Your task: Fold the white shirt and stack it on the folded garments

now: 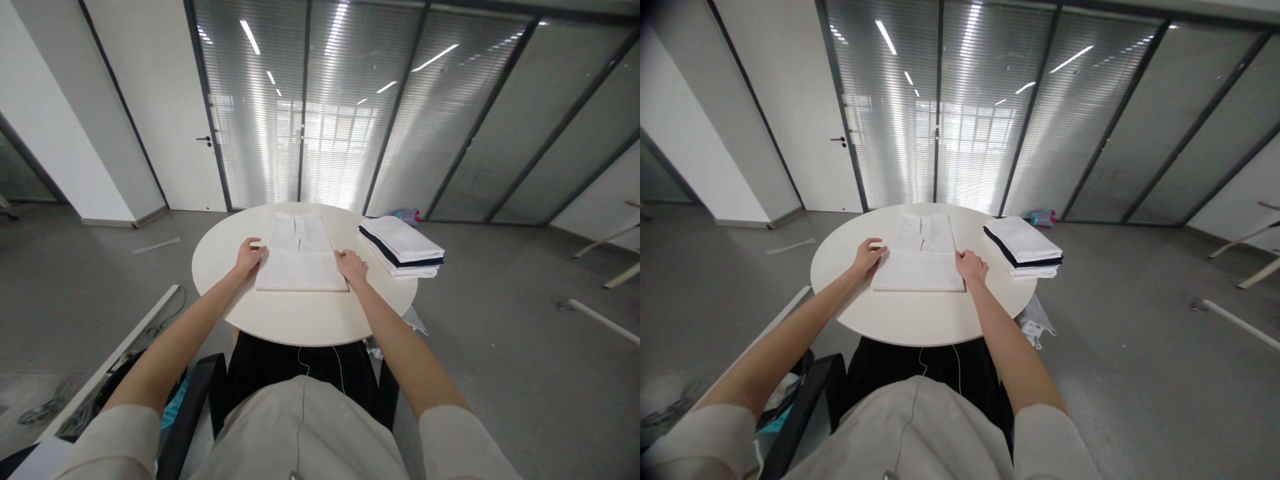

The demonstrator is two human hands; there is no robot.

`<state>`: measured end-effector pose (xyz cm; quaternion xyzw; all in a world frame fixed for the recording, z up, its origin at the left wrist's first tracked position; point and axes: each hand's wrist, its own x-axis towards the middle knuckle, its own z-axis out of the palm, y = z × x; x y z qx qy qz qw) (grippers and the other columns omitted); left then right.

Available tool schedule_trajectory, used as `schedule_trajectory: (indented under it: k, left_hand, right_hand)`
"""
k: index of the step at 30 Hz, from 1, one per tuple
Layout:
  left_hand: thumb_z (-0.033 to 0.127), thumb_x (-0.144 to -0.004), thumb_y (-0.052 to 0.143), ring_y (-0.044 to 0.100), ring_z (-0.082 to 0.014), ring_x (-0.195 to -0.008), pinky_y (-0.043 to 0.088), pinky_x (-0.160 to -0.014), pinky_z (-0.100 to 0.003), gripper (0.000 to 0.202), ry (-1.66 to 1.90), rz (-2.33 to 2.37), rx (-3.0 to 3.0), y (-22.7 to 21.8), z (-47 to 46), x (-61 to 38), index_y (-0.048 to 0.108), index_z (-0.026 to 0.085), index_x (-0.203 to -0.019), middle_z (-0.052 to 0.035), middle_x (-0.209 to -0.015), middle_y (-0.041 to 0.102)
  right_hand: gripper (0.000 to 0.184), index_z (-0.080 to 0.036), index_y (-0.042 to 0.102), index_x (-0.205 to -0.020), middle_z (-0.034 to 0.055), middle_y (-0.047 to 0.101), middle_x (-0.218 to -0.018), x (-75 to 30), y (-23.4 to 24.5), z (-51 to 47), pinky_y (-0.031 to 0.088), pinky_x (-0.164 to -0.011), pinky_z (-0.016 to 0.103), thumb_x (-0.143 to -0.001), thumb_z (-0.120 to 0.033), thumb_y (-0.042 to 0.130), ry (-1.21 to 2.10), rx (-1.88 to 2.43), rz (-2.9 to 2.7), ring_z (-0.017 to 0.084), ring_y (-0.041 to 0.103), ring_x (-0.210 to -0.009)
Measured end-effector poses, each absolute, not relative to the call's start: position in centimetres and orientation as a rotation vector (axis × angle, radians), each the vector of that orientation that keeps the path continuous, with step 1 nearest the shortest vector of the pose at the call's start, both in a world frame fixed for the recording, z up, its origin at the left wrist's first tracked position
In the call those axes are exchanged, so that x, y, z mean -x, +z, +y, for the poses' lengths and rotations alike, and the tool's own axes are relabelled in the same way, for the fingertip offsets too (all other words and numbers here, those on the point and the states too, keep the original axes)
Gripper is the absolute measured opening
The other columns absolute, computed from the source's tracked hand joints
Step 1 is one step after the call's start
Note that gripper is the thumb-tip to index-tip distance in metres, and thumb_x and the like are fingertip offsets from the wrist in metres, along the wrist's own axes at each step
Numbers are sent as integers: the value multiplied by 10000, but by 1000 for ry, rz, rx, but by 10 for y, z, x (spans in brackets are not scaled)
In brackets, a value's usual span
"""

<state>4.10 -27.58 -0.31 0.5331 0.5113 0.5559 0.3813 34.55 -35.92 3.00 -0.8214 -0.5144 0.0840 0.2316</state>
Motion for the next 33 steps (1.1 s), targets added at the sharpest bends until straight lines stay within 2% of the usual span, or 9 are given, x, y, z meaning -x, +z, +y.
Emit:
schedule_trajectory:
  k: [4, 7, 14, 21, 27, 33]
  left_hand:
    - [270, -614, 764, 550, -141, -547, 392, -523, -242, 389, 1383, 1327, -1342, -5, -275, -38, 636, 177, -970, -4, -629, 588]
    - [261, -581, 771, 553, -153, -552, 384, -518, -245, 354, 1365, 1316, -1356, -6, -275, -37, 648, 172, -902, -7, -613, 591]
    - [254, -553, 742, 519, -133, -546, 355, -503, -227, 305, 1394, 1278, -1411, -6, -274, -39, 658, 180, -836, 6, -623, 569]
    - [320, -602, 712, 485, -114, -506, 366, -500, -236, 365, 1393, 1231, -1419, -5, -275, -40, 647, 176, -931, 11, -638, 579]
    - [250, -573, 703, 527, -128, -571, 388, -519, -233, 325, 1419, 1243, -1422, -1, -275, -41, 657, 174, -885, -15, -696, 613]
    - [279, -583, 693, 509, -130, -546, 372, -510, -241, 310, 1392, 1256, -1411, -2, -275, -40, 680, 157, -867, -24, -677, 616]
  right_hand:
    - [315, -231, 661, -1105, 88, 716, -1122, -344, 31, -363, 423, -986, 385, -988, -420, 437, 236, 2175, -1449, 242, 640, -1098]
    - [303, -234, 639, -1132, 89, 707, -1146, -344, 31, -365, 451, -939, 349, -999, -398, 422, 241, 2176, -1464, 232, 646, -1085]
    - [281, -235, 641, -1130, 101, 706, -1133, -342, 27, -363, 467, -922, 386, -1002, -381, 438, 144, 2284, -1508, 259, 656, -1075]
    - [348, -224, 637, -1140, 114, 704, -1128, -345, 28, -363, 478, -902, 362, -1015, -429, 385, 205, 2232, -1485, 258, 656, -1084]
    - [314, -232, 631, -1169, 114, 699, -1156, -346, 29, -361, 478, -899, 346, -1016, -383, 401, 211, 2245, -1487, 248, 648, -1105]
    - [333, -226, 664, -1120, 115, 712, -1119, -344, 30, -361, 497, -876, 370, -1001, -419, 420, 191, 2262, -1441, 265, 671, -1057]
